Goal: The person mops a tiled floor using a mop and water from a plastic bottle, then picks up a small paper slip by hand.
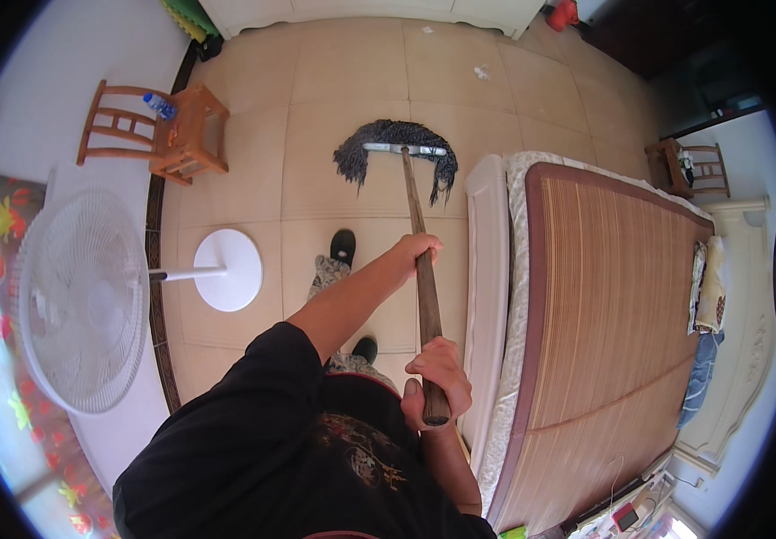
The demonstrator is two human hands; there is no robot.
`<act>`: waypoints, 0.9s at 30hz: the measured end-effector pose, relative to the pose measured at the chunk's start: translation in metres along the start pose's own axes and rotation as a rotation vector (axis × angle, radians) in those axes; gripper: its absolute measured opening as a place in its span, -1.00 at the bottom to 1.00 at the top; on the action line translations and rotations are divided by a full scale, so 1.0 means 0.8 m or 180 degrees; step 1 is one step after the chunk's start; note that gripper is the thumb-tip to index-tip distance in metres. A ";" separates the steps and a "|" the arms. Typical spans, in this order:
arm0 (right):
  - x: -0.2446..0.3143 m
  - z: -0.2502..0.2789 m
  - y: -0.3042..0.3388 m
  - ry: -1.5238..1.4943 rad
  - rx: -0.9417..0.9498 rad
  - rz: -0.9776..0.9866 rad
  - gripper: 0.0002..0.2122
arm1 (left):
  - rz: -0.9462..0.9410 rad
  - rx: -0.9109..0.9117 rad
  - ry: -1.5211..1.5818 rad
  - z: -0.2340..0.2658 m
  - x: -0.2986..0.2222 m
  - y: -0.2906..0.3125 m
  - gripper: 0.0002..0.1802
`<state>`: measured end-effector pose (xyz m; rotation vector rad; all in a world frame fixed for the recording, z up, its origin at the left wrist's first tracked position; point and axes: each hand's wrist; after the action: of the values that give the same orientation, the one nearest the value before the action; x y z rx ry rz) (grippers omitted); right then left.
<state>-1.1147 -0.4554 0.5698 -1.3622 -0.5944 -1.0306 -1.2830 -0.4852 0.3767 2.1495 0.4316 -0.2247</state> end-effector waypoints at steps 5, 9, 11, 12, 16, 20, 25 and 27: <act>-0.063 -0.025 -0.099 0.0067 -0.0135 -0.0132 -0.75 | 0.0003 0.0106 -0.0071 0.001 -0.105 -0.066 -0.85; -0.109 -0.047 -0.194 0.0233 -0.0084 -0.0199 -0.75 | 0.0235 -0.0163 -0.0251 -0.022 -0.212 -0.099 -0.82; -0.127 -0.062 -0.239 0.0277 -0.0049 -0.0185 -0.76 | 0.0289 -0.0090 -0.0248 -0.021 -0.253 -0.118 -0.83; -0.136 -0.069 -0.261 0.0309 -0.0010 -0.0128 -0.76 | 0.0299 -0.0015 -0.0253 -0.021 -0.275 -0.127 -0.83; -0.164 -0.080 -0.328 0.0302 -0.0012 -0.0088 -0.78 | 0.0329 0.0185 -0.0211 -0.013 -0.333 -0.172 -0.86; -0.190 -0.064 -0.383 0.0187 -0.0233 -0.0094 -0.78 | 0.0366 -0.0073 -0.0107 -0.055 -0.382 -0.194 -0.88; -0.237 -0.063 -0.450 0.0253 -0.0077 0.0049 -0.81 | 0.0148 0.0215 0.0264 -0.052 -0.435 -0.259 -0.88; -0.256 -0.054 -0.471 0.0259 -0.0067 0.0051 -0.81 | 0.0179 0.0122 0.0218 -0.074 -0.457 -0.269 -0.88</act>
<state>-1.5432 -0.4075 0.5770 -1.3349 -0.5127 -1.0766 -1.7035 -0.4039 0.3638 2.2086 0.4086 -0.1288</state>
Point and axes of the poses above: each hand's wrist, its own y-axis away from the middle knuckle, its own z-axis out of the back of the hand, x = y × z, and after that the axes turned 5 degrees about x, right-handed
